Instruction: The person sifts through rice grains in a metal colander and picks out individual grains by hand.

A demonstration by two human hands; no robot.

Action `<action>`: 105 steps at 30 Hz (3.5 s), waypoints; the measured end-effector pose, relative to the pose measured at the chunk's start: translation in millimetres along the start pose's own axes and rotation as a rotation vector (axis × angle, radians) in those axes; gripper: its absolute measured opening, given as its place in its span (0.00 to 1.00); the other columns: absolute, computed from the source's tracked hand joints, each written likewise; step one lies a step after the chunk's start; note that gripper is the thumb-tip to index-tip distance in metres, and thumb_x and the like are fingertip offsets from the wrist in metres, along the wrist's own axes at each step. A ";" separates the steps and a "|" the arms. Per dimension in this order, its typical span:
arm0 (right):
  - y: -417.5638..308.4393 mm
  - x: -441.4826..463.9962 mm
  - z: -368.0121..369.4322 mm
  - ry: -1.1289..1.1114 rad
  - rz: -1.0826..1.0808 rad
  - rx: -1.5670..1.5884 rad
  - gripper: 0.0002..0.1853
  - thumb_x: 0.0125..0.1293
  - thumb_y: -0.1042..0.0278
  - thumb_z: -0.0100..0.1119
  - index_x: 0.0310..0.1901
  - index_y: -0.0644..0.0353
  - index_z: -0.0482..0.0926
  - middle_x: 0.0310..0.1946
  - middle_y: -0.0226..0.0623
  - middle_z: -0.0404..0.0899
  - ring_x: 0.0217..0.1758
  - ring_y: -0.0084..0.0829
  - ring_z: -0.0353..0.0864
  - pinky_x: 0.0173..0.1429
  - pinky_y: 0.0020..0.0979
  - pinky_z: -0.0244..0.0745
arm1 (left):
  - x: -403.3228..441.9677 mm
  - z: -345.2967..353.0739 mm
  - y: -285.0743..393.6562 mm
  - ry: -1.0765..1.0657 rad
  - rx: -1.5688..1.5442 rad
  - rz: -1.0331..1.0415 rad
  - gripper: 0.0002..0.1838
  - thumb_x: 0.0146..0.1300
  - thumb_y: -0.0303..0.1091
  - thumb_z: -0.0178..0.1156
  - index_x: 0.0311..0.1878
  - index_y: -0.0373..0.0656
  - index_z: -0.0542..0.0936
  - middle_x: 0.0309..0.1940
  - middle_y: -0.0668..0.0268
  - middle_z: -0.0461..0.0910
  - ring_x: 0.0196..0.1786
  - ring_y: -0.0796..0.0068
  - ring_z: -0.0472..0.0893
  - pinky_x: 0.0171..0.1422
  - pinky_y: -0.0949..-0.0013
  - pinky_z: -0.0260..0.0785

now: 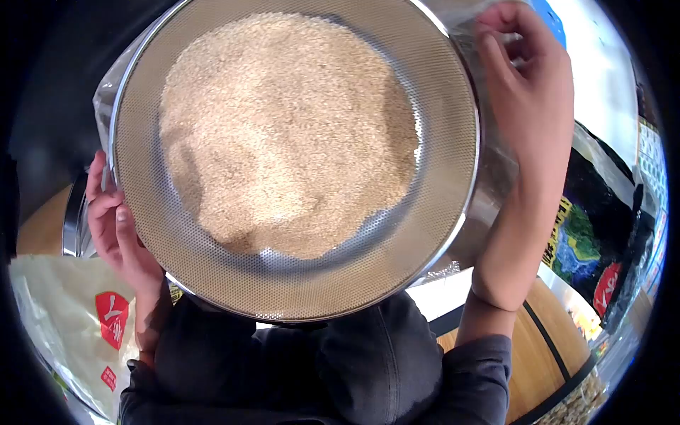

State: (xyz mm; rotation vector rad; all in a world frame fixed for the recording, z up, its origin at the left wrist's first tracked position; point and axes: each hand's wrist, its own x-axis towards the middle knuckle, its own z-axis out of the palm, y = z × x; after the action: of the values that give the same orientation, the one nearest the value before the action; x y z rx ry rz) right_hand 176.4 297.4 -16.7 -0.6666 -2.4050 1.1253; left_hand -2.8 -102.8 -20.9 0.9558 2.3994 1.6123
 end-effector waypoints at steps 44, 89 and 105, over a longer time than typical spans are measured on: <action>-51.4 -28.5 122.1 -0.570 -0.249 -0.273 0.05 0.63 0.76 0.71 0.41 0.62 0.88 0.35 0.33 0.83 0.34 0.28 0.85 0.37 0.29 0.80 | -7.2 -18.3 -19.4 -0.075 -0.152 0.005 0.21 0.79 0.53 0.49 0.57 0.44 0.77 0.80 0.40 0.54 0.78 0.41 0.65 0.81 0.42 0.60; -58.7 -26.9 115.2 -0.567 -0.265 -0.256 0.04 0.63 0.80 0.65 0.39 0.62 0.81 0.29 0.31 0.75 0.27 0.22 0.74 0.30 0.26 0.68 | -3.7 -18.0 -8.6 -0.081 -0.133 -0.010 0.16 0.80 0.45 0.50 0.55 0.45 0.78 0.80 0.42 0.55 0.78 0.43 0.65 0.82 0.42 0.60; -7.6 -58.3 -19.1 0.050 0.358 0.083 0.06 0.76 0.74 0.55 0.48 0.63 0.80 0.36 0.18 0.73 0.34 0.09 0.64 0.37 0.17 0.57 | -8.4 -7.5 -10.8 0.065 -0.293 -0.042 0.13 0.76 0.42 0.53 0.47 0.40 0.72 0.76 0.40 0.60 0.79 0.39 0.65 0.83 0.40 0.56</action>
State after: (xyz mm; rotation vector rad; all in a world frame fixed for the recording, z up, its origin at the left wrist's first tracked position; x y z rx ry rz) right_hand 231.6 271.2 -8.3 -1.1143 -2.2376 1.3200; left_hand -3.9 -116.0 -29.1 0.8058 2.1212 1.9363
